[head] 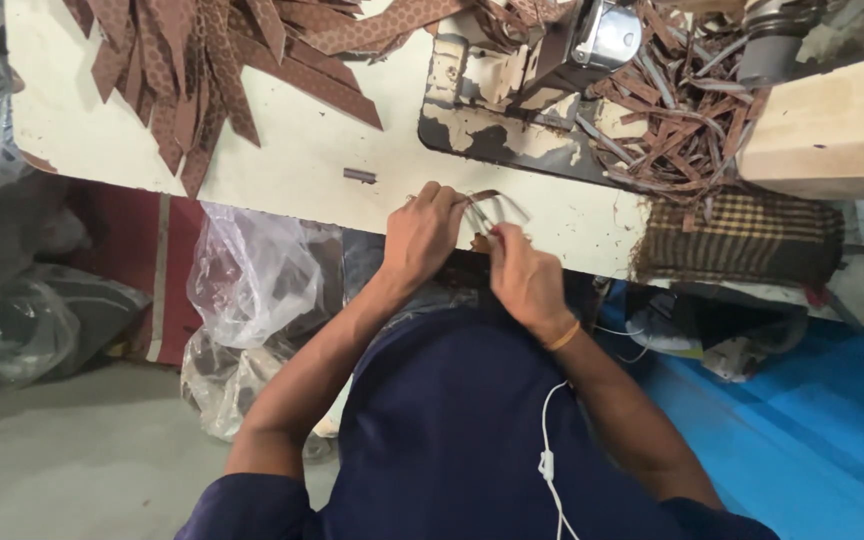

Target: Prepare and process leather straps for shoe assembly using a specialized industrial machine and hand tools.

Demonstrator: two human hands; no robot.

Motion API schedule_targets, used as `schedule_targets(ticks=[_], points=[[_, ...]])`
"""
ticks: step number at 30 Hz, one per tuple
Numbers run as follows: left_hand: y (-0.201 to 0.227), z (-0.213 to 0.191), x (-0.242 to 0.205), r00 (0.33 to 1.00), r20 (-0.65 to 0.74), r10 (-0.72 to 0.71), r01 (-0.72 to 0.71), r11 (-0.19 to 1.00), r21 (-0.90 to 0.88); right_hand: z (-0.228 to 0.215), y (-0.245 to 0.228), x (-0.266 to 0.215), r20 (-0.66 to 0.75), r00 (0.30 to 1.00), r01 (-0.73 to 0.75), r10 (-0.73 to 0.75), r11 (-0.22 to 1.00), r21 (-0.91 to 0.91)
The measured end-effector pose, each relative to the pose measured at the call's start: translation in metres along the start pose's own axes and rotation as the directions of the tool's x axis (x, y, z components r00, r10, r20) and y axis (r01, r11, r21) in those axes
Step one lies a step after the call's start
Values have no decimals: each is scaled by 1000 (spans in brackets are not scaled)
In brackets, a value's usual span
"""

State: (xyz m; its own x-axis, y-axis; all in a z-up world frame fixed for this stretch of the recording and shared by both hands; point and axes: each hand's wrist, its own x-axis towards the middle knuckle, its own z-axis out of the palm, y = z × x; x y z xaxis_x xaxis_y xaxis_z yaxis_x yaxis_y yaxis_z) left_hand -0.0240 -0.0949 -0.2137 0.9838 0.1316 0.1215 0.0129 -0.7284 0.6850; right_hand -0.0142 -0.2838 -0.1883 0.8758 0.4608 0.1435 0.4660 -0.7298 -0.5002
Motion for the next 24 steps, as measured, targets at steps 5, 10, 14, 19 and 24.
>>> schedule_targets(ticks=[5, 10, 14, 19, 24], points=[[-4, 7, -3, 1000, 9, -4, 4, 1000, -9, -2, 5, -1, -65, 997, -44, 42, 999, -29], [-3, 5, 2, 1000, 10, -4, 4, 1000, 0, 1, 10, 1, -69, 995, -72, 74, 997, 26], [-4, 3, -1, 1000, 13, -6, 6, 999, -32, 1, 10, 0, -89, 994, -64, 67, 997, 37], [-5, 5, -2, 1000, 0, -3, 3, 998, -59, 1, 11, 0, -75, 995, -60, 64, 997, 54], [-5, 4, 0, 1000, 15, -3, 3, 999, -36, -7, 25, 5, -67, 989, -131, 131, 991, -4]])
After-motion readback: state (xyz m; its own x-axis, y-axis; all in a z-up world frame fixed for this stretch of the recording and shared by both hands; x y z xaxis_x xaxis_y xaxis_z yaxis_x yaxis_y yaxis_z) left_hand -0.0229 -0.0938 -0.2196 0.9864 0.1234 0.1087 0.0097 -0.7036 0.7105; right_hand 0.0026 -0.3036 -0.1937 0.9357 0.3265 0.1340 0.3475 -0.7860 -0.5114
